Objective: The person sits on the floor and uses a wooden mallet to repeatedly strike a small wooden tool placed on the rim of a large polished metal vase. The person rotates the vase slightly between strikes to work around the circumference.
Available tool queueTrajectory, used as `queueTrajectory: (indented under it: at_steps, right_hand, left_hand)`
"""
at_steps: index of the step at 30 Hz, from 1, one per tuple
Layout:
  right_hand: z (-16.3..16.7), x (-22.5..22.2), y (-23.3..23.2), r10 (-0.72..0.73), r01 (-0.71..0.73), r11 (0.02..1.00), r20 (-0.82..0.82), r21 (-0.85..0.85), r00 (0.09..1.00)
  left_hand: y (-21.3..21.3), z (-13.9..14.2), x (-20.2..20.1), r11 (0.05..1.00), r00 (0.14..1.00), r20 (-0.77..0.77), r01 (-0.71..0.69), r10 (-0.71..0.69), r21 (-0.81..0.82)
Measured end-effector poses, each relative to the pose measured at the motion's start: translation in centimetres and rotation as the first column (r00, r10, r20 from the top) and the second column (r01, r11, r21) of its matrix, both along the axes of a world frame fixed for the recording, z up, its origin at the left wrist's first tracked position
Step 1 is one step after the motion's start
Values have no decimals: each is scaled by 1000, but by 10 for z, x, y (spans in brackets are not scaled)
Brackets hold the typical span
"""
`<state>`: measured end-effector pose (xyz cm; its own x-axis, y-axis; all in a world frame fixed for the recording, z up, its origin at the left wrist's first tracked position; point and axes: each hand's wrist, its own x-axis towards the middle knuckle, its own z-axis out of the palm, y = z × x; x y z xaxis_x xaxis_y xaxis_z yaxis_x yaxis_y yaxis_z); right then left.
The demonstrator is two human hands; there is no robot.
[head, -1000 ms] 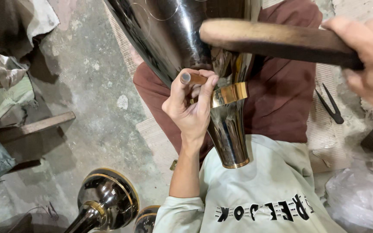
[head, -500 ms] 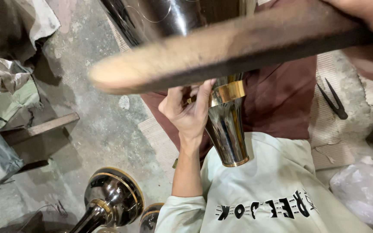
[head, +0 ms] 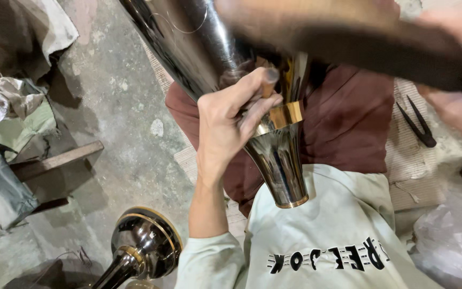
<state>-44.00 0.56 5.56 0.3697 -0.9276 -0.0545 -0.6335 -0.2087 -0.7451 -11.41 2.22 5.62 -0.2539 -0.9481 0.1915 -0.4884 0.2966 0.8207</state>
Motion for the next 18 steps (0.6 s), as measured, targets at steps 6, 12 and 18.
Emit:
queueTrajectory:
  at_steps: [6,12,18]
  right_hand:
    - [-13,2,43,-238,231,971,173,60,956]
    - [-27,4,81,-331,324,943,-154,-72,931]
    - [-45,19,96,-391,379,910,-41,-171,920]
  left_hand:
    - [-31,10,3,957,954,80,287,-289,38]
    - [-53,13,1,864,853,141,500,-502,52]
    - [-70,12,-5,728,730,51,670,-682,148]
